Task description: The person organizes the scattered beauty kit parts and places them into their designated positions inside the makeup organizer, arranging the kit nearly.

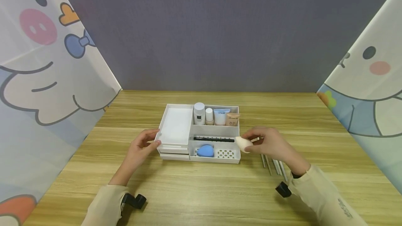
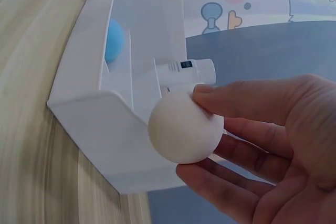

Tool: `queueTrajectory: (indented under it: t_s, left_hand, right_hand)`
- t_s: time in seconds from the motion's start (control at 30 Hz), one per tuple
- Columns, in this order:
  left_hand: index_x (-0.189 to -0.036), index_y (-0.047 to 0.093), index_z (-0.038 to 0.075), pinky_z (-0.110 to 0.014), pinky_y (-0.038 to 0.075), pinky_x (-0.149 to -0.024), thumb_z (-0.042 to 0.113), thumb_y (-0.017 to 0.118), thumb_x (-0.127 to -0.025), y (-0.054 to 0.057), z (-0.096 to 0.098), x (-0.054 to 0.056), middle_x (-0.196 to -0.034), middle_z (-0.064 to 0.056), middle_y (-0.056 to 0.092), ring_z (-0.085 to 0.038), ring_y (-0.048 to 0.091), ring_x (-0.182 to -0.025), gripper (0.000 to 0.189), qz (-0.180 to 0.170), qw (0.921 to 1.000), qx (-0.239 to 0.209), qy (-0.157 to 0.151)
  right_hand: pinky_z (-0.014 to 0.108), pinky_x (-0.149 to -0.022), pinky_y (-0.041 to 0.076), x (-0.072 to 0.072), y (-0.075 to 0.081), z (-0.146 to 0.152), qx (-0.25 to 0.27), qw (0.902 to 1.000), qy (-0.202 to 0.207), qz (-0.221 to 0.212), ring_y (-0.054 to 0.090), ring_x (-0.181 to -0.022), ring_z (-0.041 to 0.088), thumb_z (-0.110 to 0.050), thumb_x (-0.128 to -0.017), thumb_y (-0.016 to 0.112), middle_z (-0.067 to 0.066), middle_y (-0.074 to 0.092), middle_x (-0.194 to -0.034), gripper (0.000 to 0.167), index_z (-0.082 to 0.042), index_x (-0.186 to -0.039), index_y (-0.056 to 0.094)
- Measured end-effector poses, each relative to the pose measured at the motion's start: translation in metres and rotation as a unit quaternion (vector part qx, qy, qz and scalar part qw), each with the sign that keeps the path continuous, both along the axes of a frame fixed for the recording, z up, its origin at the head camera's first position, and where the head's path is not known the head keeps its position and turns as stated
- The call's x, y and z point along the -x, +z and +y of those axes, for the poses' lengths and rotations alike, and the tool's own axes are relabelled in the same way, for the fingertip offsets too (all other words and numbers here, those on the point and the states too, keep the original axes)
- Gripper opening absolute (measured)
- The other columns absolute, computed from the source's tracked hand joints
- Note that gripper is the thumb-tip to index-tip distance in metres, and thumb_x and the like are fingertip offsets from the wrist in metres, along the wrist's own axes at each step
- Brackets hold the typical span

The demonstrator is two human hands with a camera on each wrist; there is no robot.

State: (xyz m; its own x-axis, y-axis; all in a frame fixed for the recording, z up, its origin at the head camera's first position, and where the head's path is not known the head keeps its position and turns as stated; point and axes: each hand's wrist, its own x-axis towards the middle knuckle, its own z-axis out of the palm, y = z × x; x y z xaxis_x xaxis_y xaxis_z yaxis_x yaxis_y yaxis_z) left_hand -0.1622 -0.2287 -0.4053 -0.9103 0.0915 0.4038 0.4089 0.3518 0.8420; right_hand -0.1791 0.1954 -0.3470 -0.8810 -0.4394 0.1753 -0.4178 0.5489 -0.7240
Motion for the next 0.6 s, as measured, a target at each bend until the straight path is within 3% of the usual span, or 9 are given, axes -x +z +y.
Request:
queueTrajectory:
  t_s: [0.27, 0.4, 0.6]
  left_hand:
    - [-0.123, 0.06, -0.003, -0.021, 0.048, -0.08, -0.005, 0.065, -0.092, -0.002, -0.002, 0.0, -0.115, 0.015, 0.063, 0.001, 0.059, -0.102, 0.032, -0.001, 1.0, 0.001, 0.001]
    - [-0.124, 0.06, -0.001, -0.023, 0.049, -0.081, -0.003, 0.066, -0.092, 0.0, -0.001, 0.0, -0.118, 0.006, 0.065, 0.0, 0.059, -0.103, 0.032, -0.007, 1.0, 0.003, 0.003]
    - [-0.124, 0.06, -0.001, -0.024, 0.049, -0.081, -0.002, 0.066, -0.093, 0.0, -0.001, 0.001, -0.12, 0.003, 0.065, 0.001, 0.059, -0.104, 0.032, -0.01, 0.9999, 0.006, 0.004]
  right_hand:
    - [0.04, -0.08, 0.057, 0.006, -0.008, -0.015, 0.023, 0.9992, 0.034, 0.001, 0.066, -0.096, 0.023, -0.005, -0.077, 0.085, 0.008, 0.07, -0.107, 0.029, -0.004, -0.105, 0.075]
    - [0.036, -0.08, 0.057, 0.009, -0.014, -0.021, 0.021, 0.9985, 0.051, 0.004, 0.065, -0.097, 0.024, -0.006, -0.077, 0.085, 0.008, 0.07, -0.109, 0.029, -0.005, -0.105, 0.075]
    - [0.037, -0.08, 0.057, 0.013, -0.023, -0.03, 0.026, 0.9949, 0.095, 0.021, 0.065, -0.095, 0.023, -0.003, -0.076, 0.085, 0.008, 0.07, -0.106, 0.029, -0.005, -0.103, 0.076]
